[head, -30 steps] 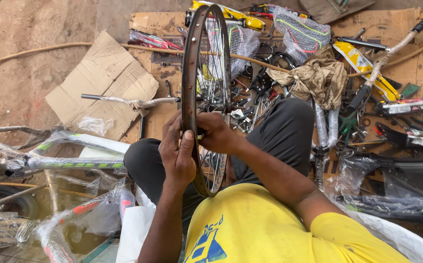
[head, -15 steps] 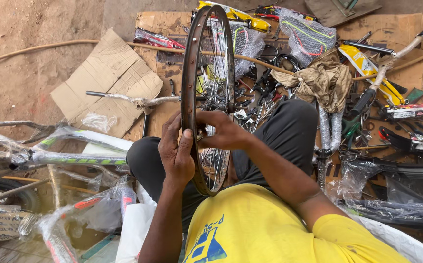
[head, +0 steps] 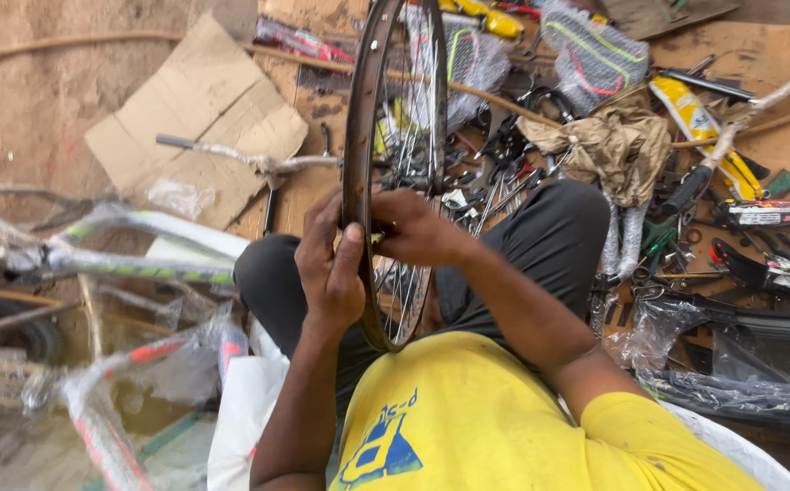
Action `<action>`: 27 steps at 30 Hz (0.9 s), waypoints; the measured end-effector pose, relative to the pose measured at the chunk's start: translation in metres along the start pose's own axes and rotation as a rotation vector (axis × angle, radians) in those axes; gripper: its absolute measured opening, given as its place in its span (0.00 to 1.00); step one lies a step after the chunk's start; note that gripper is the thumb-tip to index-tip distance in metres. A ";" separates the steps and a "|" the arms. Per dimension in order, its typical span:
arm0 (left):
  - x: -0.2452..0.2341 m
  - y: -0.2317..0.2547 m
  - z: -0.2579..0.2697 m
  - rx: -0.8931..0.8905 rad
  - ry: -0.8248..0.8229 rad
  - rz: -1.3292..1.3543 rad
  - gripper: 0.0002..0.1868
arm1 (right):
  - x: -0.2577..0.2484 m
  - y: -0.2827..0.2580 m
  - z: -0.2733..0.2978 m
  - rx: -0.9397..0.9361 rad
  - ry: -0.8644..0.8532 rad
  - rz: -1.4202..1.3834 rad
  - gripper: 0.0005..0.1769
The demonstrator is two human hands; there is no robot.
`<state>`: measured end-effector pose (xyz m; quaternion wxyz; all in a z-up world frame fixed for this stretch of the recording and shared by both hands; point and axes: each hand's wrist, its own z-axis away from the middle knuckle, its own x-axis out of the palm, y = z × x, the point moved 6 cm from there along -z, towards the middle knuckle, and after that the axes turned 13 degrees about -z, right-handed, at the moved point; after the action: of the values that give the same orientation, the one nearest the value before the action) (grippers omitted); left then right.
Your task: The person is sitting on the floor in a workshop, working on a bicycle wheel. They are manually adjusting the spokes and tightening the nipples to true the wheel. The person rotates the wheel frequently to check alignment and continues the adjustment process.
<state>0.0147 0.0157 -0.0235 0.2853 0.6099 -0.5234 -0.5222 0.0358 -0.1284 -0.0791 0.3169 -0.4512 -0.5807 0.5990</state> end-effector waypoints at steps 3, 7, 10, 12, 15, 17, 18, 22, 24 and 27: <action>-0.003 0.000 0.001 0.044 0.028 -0.042 0.19 | -0.001 -0.021 0.011 -0.224 0.038 -0.370 0.18; -0.003 0.001 0.003 0.039 0.036 -0.039 0.19 | -0.002 -0.043 0.027 -0.536 0.212 -0.308 0.17; -0.003 0.006 0.000 0.058 0.040 -0.051 0.19 | -0.009 -0.031 0.024 -0.457 0.254 -0.297 0.28; -0.001 0.008 0.001 0.066 0.034 -0.076 0.19 | 0.003 -0.011 0.017 -0.264 0.271 -0.002 0.20; 0.000 0.008 0.002 0.048 0.028 -0.038 0.19 | 0.005 0.013 0.010 -0.040 0.156 0.093 0.17; -0.004 0.008 -0.001 0.057 0.046 -0.066 0.19 | 0.000 0.010 0.006 -0.039 0.063 -0.163 0.20; -0.005 0.008 -0.001 0.063 0.051 -0.077 0.19 | -0.005 0.003 0.009 -0.093 0.031 -0.393 0.23; -0.003 0.009 0.000 0.075 0.039 -0.073 0.18 | 0.005 -0.021 0.021 -0.432 0.197 -0.652 0.17; -0.002 0.009 0.000 0.076 0.046 -0.060 0.18 | -0.001 -0.028 0.028 -0.485 0.170 -0.540 0.15; -0.002 0.006 0.003 0.045 0.035 -0.084 0.19 | -0.018 -0.030 0.023 -0.416 0.019 -0.279 0.16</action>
<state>0.0096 0.0161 -0.0185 0.2583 0.6466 -0.5040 -0.5110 0.0174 -0.1509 -0.0484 0.3022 -0.4280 -0.7450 0.4128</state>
